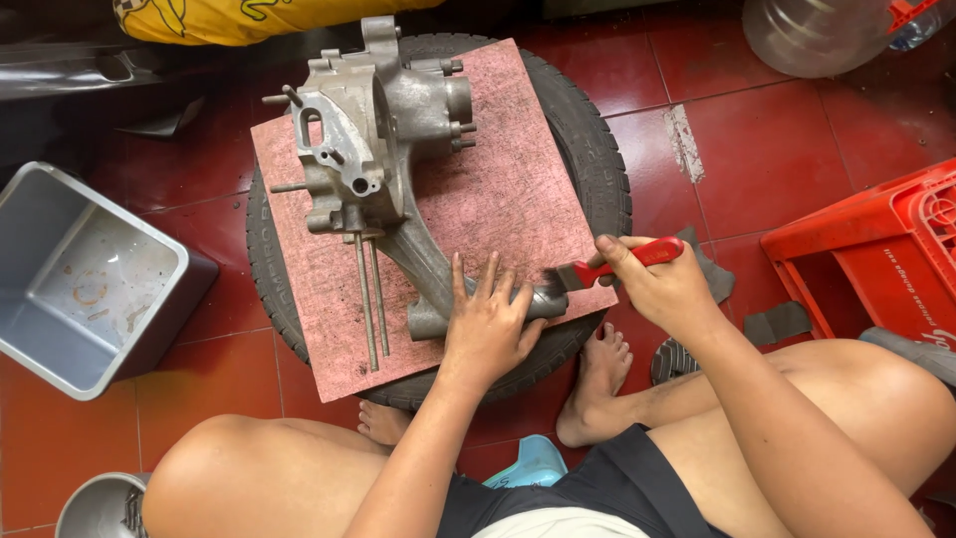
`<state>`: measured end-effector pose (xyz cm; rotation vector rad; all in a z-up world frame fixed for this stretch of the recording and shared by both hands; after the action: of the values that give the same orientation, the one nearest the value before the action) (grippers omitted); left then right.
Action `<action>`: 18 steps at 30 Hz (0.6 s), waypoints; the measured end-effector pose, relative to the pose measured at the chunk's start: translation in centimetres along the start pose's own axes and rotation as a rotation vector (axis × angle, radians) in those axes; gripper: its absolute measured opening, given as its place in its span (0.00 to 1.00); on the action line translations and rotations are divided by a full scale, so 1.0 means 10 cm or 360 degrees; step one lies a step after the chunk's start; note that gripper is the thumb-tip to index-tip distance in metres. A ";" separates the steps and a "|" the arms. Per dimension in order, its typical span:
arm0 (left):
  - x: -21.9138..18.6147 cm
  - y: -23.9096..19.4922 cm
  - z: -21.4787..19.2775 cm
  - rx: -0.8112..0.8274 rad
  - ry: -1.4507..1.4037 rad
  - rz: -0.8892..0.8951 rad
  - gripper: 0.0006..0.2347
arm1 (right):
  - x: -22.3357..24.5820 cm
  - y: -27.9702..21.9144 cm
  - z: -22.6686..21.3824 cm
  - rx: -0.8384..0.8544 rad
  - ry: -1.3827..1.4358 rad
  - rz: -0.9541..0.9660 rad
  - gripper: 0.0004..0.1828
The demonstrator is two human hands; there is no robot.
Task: Cleaning and assembling motorcycle engine casing components using a brush and hammer on a workshop floor.
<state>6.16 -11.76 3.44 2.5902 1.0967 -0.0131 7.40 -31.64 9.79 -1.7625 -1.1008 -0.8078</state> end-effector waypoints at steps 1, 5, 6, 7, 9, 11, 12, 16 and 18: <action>-0.01 0.01 0.00 0.0005 -0.0004 0.0003 0.22 | 0.00 -0.01 -0.01 -0.0002 0.0002 0.0006 0.20; -0.05 0.07 0.02 0.0028 -0.0024 0.0011 0.21 | -0.18 0.01 -0.01 0.0039 0.0027 0.0047 0.20; -0.06 0.07 0.03 0.0029 -0.0016 0.0013 0.21 | -0.26 0.03 -0.03 -0.0031 0.0115 0.0022 0.19; -0.06 0.08 0.04 0.0032 -0.0017 0.0016 0.21 | -0.23 0.01 -0.04 -0.0033 0.0116 0.0025 0.19; -0.07 0.09 0.07 0.0051 -0.0025 0.0016 0.21 | -0.17 -0.03 -0.03 0.0009 0.0001 0.0015 0.20; -0.06 0.07 0.09 0.0041 -0.0038 0.0020 0.21 | -0.17 -0.01 -0.06 0.0033 -0.0027 0.0083 0.21; -0.05 0.07 0.09 0.0027 -0.0048 0.0016 0.21 | -0.17 0.00 -0.06 0.0064 -0.0058 0.0146 0.22; -0.05 0.09 0.05 0.0019 -0.0032 0.0019 0.20 | -0.19 0.00 -0.13 -0.0136 0.0006 0.0050 0.19; -0.05 0.09 0.05 0.0014 -0.0047 0.0030 0.21 | -0.15 -0.02 -0.03 0.0072 -0.0076 0.0160 0.19</action>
<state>6.48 -12.82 3.29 2.5992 1.0642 -0.0520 6.63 -32.36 8.70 -1.7923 -1.0447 -0.6784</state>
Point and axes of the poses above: each hand's wrist, its own y-axis towards the middle knuckle, its own z-axis out of the palm, x = y × z, the point moved 7 cm from there along y, towards the middle knuckle, and after that the axes turned 6 degrees about z, right-handed, at the moved point
